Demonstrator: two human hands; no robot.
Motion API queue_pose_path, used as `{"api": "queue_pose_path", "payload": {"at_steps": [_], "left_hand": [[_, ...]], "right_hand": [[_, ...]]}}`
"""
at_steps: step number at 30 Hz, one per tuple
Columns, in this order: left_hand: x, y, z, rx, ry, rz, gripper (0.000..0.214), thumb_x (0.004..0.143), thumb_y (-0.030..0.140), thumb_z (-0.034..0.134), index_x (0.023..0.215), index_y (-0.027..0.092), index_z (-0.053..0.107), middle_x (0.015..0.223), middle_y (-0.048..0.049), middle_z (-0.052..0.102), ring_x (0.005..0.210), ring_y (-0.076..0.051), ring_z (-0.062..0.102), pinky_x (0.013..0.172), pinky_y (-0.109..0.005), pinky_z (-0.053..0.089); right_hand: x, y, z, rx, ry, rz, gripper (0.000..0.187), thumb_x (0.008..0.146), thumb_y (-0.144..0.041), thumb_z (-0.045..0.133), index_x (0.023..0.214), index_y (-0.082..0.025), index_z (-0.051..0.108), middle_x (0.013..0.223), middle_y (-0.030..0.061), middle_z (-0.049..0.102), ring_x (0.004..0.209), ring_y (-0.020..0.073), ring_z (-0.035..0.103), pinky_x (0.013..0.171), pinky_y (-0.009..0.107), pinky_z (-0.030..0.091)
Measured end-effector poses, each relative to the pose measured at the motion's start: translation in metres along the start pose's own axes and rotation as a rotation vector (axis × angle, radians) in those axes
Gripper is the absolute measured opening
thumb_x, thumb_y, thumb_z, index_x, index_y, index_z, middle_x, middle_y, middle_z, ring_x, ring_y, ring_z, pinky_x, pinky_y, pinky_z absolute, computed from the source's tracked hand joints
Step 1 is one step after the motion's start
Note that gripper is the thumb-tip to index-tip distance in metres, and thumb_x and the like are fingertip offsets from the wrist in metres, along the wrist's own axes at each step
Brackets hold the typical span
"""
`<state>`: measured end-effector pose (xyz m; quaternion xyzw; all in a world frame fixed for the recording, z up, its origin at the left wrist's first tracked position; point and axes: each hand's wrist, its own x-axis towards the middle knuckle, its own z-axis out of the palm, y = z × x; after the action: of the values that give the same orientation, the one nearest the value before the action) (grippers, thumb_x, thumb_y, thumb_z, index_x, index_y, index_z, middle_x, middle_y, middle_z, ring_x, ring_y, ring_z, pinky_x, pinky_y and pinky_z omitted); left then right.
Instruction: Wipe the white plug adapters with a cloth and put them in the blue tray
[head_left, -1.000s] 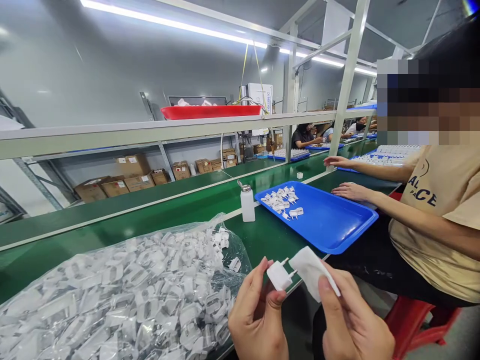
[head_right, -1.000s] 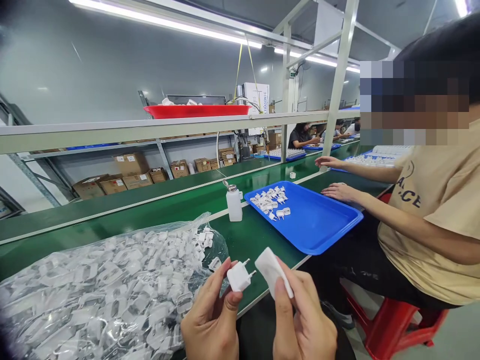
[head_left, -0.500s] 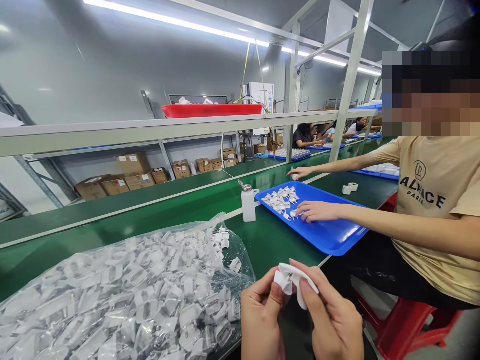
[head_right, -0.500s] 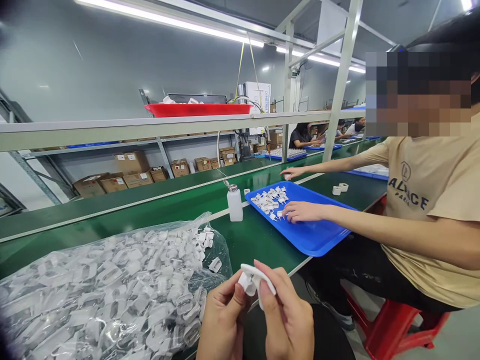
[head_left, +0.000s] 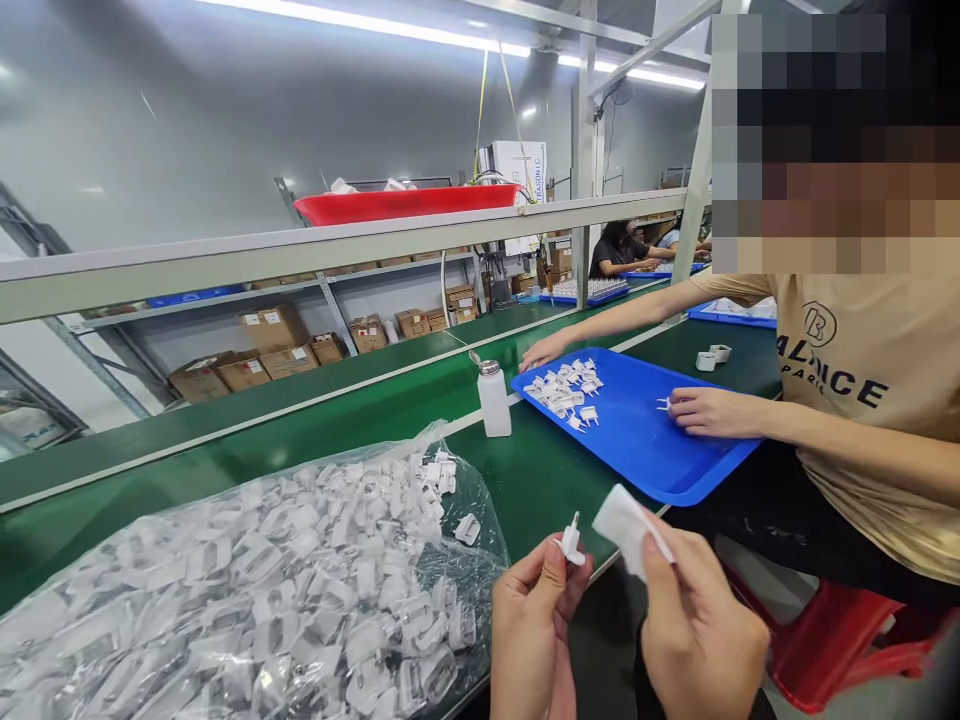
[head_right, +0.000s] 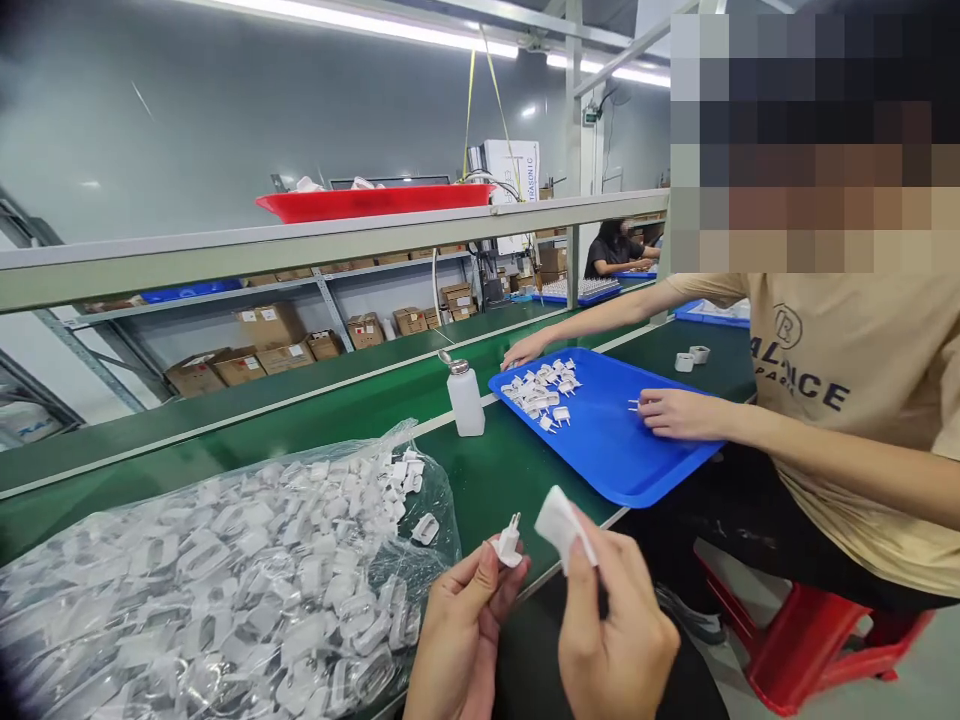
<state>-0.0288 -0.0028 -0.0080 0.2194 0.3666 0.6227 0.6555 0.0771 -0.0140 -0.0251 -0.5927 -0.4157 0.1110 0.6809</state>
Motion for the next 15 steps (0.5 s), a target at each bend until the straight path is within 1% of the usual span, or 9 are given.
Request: {"api": "queue_pose_path", "payload": {"at_steps": [1,3,6,8,10,11,12,13,15], "left_hand": [[0.001,-0.002,0.001,0.028,0.038,0.002,0.038,0.064,0.039,0.094,0.085,0.010,0.083,0.094,-0.0138,0.080,0.084,-0.019,0.074,0.082,-0.026,0.062],[0.006,-0.006,0.007,0.112,0.115,0.018,0.045,0.063,0.043,0.094,0.091,0.010,0.082,0.098,-0.0140,0.078,0.083,-0.022,0.075,0.068,-0.026,0.063],[0.022,-0.011,0.033,0.263,0.163,0.095,0.050,0.067,0.044,0.091,0.104,0.011,0.080,0.105,-0.0154,0.077,0.082,-0.025,0.076,0.060,-0.028,0.060],[0.043,-0.016,0.059,0.429,0.067,0.185,0.050,0.076,0.044,0.084,0.112,0.009,0.077,0.104,-0.0167,0.077,0.083,-0.027,0.075,0.065,-0.033,0.060],[0.070,-0.024,0.086,0.685,-0.044,0.303,0.046,0.083,0.042,0.076,0.115,0.009,0.076,0.100,-0.0171,0.077,0.087,-0.031,0.073,0.073,-0.041,0.059],[0.085,-0.029,0.100,0.828,-0.061,0.378,0.041,0.082,0.039,0.075,0.111,0.010,0.078,0.098,-0.0166,0.077,0.092,-0.033,0.071,0.082,-0.047,0.057],[0.099,-0.034,0.112,0.886,-0.066,0.425,0.035,0.078,0.033,0.077,0.106,0.011,0.080,0.100,-0.0174,0.076,0.102,-0.037,0.067,0.095,-0.053,0.051],[0.113,-0.039,0.123,0.906,-0.074,0.452,0.029,0.075,0.026,0.077,0.101,0.013,0.081,0.102,-0.0176,0.075,0.112,-0.040,0.063,0.105,-0.056,0.043],[0.133,-0.046,0.139,0.891,-0.115,0.465,0.028,0.067,0.015,0.076,0.095,0.015,0.081,0.104,-0.0169,0.074,0.125,-0.043,0.055,0.115,-0.057,0.030]], "right_hand": [[0.004,0.009,-0.002,-0.028,0.082,0.101,0.041,0.093,-0.049,0.062,0.117,-0.020,0.078,0.104,0.0070,0.076,0.090,0.0225,0.070,0.078,0.029,0.050],[0.013,0.025,-0.006,0.056,0.184,0.266,0.052,0.088,-0.053,0.067,0.122,-0.015,0.075,0.102,0.0092,0.078,0.088,0.0256,0.072,0.076,0.031,0.053],[0.028,0.039,-0.015,0.279,0.254,0.356,0.057,0.083,-0.049,0.076,0.123,-0.009,0.073,0.101,0.0123,0.080,0.087,0.0303,0.075,0.074,0.037,0.059],[0.039,0.044,-0.023,0.345,0.285,0.376,0.053,0.080,-0.045,0.079,0.119,-0.009,0.075,0.099,0.0119,0.081,0.085,0.0313,0.076,0.069,0.037,0.061],[0.053,0.049,-0.033,0.367,0.323,0.377,0.047,0.077,-0.044,0.082,0.111,-0.011,0.079,0.095,0.0108,0.081,0.083,0.0317,0.077,0.064,0.035,0.062],[0.060,0.051,-0.038,0.377,0.333,0.378,0.045,0.076,-0.043,0.083,0.107,-0.012,0.080,0.093,0.0102,0.081,0.082,0.0321,0.077,0.061,0.035,0.062],[0.068,0.054,-0.044,0.389,0.335,0.381,0.042,0.075,-0.043,0.084,0.103,-0.012,0.081,0.090,0.0097,0.081,0.081,0.0324,0.077,0.060,0.035,0.062],[0.075,0.056,-0.050,0.398,0.331,0.384,0.041,0.073,-0.043,0.084,0.100,-0.013,0.082,0.088,0.0092,0.081,0.079,0.0324,0.077,0.058,0.035,0.062],[0.089,0.060,-0.061,0.395,0.313,0.395,0.037,0.070,-0.042,0.086,0.095,-0.014,0.083,0.081,0.0079,0.081,0.075,0.0321,0.077,0.055,0.034,0.061]]}}
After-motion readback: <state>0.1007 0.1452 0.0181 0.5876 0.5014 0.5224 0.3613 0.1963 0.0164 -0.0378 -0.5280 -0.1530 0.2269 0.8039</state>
